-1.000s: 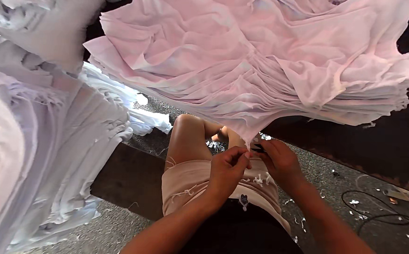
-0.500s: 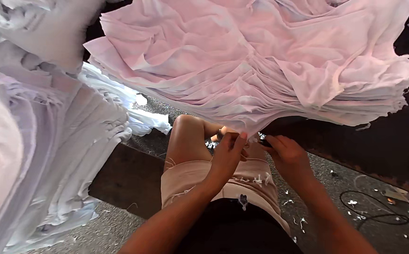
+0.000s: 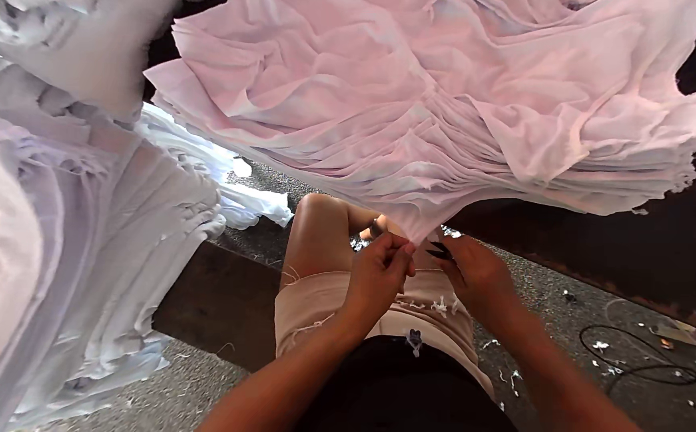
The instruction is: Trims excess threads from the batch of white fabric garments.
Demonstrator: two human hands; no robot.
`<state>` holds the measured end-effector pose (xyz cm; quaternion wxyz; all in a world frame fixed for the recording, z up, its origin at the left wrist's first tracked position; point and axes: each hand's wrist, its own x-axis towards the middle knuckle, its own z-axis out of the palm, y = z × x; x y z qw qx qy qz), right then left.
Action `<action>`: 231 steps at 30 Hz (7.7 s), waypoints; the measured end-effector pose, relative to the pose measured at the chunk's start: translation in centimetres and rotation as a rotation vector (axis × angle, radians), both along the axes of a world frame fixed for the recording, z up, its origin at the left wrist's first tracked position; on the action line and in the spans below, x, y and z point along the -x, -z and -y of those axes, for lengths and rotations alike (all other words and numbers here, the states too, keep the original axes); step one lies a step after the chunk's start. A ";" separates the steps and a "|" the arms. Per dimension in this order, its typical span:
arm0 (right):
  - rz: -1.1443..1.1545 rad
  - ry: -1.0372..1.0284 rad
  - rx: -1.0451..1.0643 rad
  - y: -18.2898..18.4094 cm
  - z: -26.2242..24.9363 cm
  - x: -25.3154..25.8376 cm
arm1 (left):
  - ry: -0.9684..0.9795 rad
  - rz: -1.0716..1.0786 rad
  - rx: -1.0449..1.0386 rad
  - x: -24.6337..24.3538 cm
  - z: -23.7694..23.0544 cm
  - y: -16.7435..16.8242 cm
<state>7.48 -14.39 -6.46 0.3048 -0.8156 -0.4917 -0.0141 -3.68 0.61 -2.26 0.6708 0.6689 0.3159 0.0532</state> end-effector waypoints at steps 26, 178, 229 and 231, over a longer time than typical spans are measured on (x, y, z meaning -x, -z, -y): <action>-0.324 -0.095 -0.040 -5.0 -6.1 -7.9 | -0.056 0.001 0.002 -0.9 -0.8 2.2; -0.433 0.446 0.516 -7.6 -4.8 -8.3 | 0.455 -0.053 -1.229 -10.6 -32.7 -2.9; 0.241 -0.219 -0.044 -8.4 -11.9 3.3 | -0.387 0.408 -1.240 4.8 -10.4 1.9; 0.270 -0.242 -0.032 -7.7 -11.5 3.1 | -0.422 0.420 -1.254 6.4 -9.5 2.3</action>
